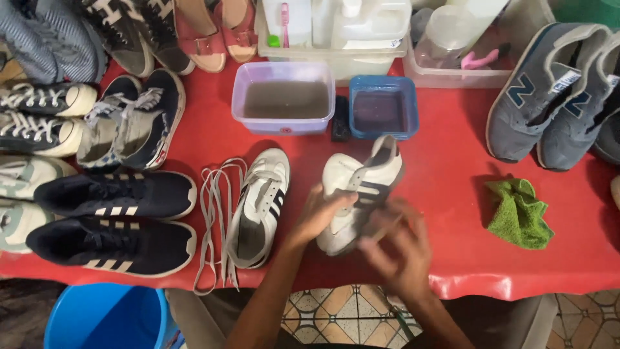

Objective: The person scrubs a white sneaker with a brush, then wipes it with a green cloth. They remove the insole from the shoe and wipe the inside of the shoe with the cloth before placing the insole back inside.

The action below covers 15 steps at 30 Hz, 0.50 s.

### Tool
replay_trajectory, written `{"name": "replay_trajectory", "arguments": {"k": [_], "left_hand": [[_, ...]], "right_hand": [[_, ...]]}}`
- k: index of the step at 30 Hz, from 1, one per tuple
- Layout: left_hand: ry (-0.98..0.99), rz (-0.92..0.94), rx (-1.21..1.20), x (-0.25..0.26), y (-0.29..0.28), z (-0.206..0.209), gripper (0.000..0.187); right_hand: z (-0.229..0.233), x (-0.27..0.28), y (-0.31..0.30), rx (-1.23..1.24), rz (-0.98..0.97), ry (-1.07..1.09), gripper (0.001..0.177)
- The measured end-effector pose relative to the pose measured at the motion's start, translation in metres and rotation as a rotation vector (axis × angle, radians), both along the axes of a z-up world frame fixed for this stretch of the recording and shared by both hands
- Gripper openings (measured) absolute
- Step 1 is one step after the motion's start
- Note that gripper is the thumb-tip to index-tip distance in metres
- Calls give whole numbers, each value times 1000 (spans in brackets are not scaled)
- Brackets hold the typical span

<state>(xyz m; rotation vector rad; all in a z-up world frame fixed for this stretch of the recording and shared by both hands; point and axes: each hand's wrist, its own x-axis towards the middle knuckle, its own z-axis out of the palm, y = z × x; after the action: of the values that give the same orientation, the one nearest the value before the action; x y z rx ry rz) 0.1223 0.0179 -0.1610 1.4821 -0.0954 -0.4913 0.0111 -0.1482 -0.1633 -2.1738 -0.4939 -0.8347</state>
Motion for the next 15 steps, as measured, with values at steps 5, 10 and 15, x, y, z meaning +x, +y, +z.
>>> {"name": "replay_trajectory", "arguments": {"k": [5, 10, 15], "left_hand": [[33, 9, -25, -2, -1, -3, 29], [-23, -5, 55, 0, 0, -3, 19], [37, 15, -2, 2, -1, -12, 17]], "right_hand": [[19, -16, 12, -87, 39, -67, 52], [12, -6, 4, 72, -124, 67, 42], [17, -8, 7, -124, 66, -24, 43]]}}
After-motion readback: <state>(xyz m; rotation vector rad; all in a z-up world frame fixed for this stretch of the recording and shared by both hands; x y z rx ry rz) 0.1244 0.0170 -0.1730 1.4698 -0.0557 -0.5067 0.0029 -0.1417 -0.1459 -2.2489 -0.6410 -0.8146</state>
